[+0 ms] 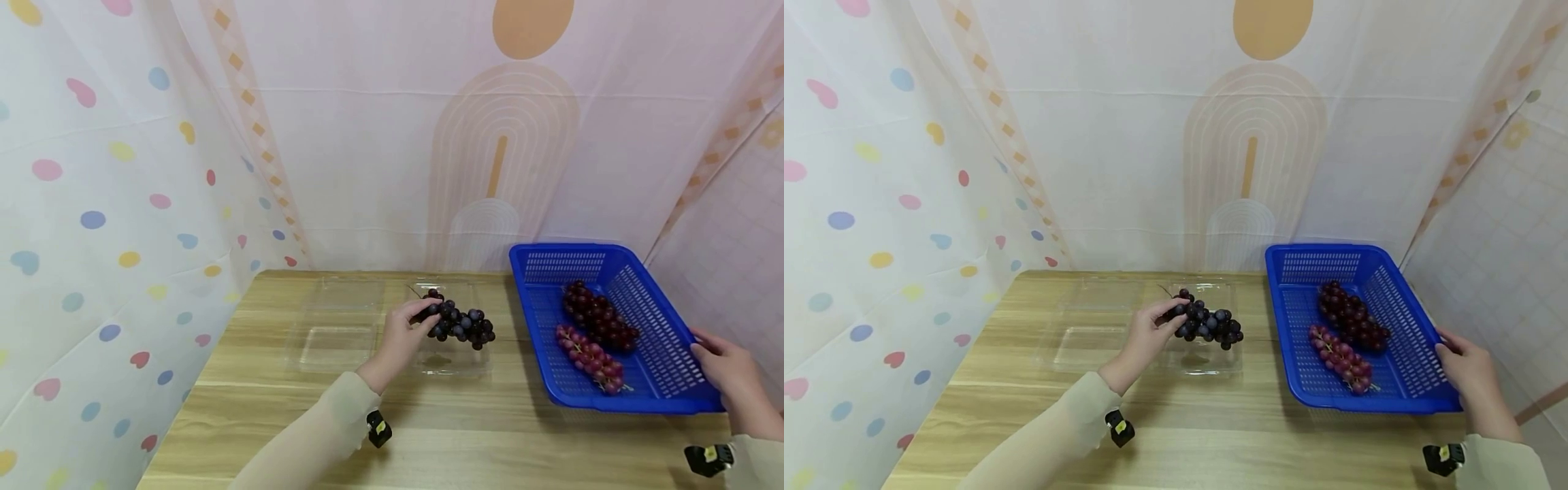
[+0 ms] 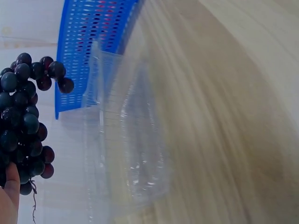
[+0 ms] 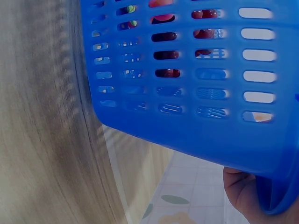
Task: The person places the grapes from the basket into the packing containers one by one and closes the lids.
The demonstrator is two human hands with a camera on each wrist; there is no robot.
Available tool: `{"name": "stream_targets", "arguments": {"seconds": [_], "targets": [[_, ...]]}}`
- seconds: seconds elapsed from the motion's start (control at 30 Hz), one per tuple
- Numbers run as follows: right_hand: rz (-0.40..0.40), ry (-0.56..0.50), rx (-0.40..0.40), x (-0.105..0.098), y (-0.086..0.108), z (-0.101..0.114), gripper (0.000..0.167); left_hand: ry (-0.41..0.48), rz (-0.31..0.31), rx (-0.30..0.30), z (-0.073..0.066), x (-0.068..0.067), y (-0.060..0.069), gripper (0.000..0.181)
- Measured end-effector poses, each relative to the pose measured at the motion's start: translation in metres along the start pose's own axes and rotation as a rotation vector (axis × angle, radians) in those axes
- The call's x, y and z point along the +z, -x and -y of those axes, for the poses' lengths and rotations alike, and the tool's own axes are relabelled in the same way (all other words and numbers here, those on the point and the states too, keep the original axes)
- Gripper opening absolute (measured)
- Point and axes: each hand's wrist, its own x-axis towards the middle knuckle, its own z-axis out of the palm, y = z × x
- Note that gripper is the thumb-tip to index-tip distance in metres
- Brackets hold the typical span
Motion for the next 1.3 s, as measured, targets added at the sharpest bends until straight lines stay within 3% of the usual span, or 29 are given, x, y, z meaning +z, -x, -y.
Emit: {"name": "stream_targets", "arguments": {"seconds": [0.3,0.5,0.9,1.3], "targets": [[0.002,-0.02,0.007,0.001,-0.001,-0.003,0.049,-0.029,0.027,-0.035,0.008,-0.002,0.009,0.024],[-0.003,-0.031,0.016,0.001,0.0,-0.002,0.049,-0.071,0.08,-0.05,0.014,-0.002,0.016,0.026],[0.011,-0.012,0.01,0.0,-0.002,-0.002,0.049,-0.202,0.166,0.03,0.031,0.0,0.028,0.027],[0.004,-0.018,0.006,0.0,0.001,0.0,0.049,-0.365,0.29,-0.007,0.034,-0.003,0.024,0.028]]}}
